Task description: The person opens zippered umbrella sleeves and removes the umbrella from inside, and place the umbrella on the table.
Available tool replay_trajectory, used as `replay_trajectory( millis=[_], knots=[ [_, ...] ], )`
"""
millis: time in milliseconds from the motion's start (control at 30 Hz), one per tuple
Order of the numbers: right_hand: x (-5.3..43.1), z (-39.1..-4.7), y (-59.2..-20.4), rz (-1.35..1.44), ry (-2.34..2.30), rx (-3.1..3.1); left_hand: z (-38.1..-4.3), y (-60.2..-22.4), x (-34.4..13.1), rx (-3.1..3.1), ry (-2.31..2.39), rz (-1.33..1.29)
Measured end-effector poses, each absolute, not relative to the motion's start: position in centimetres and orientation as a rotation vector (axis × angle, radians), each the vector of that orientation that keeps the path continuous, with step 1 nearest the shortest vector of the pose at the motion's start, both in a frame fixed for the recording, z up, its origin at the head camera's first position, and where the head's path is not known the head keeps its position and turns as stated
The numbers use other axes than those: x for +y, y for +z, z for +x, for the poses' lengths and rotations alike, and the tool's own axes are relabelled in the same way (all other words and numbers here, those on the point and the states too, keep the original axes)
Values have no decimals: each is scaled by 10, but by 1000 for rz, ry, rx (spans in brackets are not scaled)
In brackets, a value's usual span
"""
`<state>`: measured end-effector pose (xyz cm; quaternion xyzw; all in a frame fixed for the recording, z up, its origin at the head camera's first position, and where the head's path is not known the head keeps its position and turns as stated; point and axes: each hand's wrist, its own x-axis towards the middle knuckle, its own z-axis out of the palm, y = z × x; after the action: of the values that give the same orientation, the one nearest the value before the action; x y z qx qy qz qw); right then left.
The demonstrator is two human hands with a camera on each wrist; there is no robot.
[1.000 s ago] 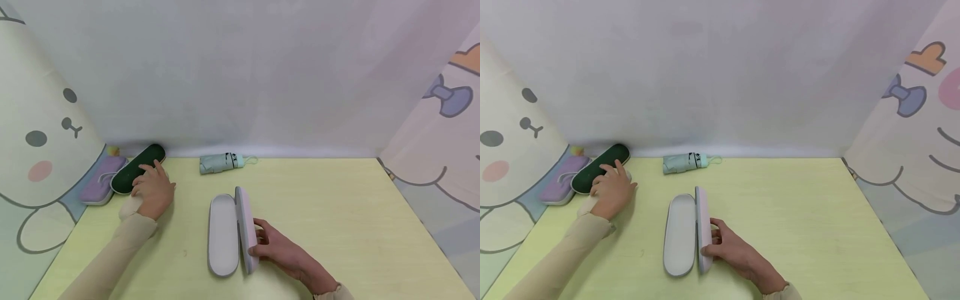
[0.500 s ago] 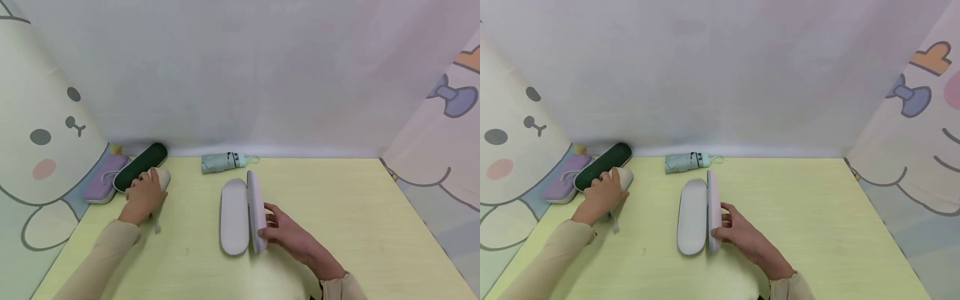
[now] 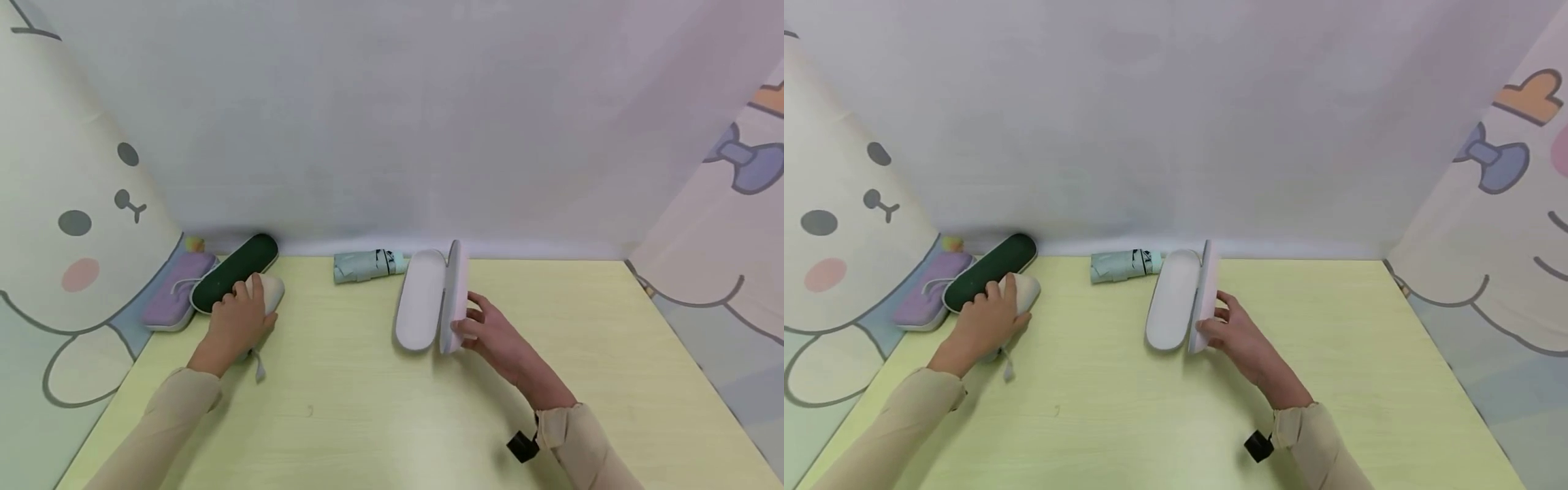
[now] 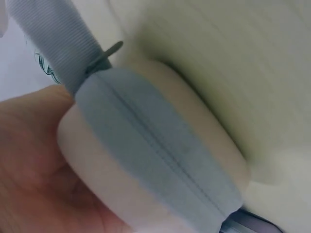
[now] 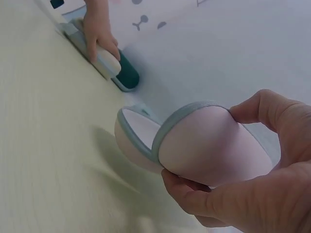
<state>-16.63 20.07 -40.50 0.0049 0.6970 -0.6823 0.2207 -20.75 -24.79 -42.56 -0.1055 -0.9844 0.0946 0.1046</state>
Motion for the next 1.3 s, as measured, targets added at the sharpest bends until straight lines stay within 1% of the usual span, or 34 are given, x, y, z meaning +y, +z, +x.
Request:
replay_trajectory(
  millis=[200, 500, 800, 1100, 1300],
  knots=[
    [223, -182, -412, 42, -1917, 1970, -209, -429, -248, -2872, 297, -308],
    [252, -203, -412, 164, -1902, 2062, -208, -431, -245, -2822, 298, -287],
    [266, -205, -413, 195, -1841, 2261, -207, -432, -245, -2874, 257, -251],
    [268, -192, -413, 35, -1446, 2742, -210, -437, -249, -2918, 119, -176],
    [262, -185, -414, -140, -1318, 2906, -210, -434, -249, -2949, 69, -169]
  ],
)
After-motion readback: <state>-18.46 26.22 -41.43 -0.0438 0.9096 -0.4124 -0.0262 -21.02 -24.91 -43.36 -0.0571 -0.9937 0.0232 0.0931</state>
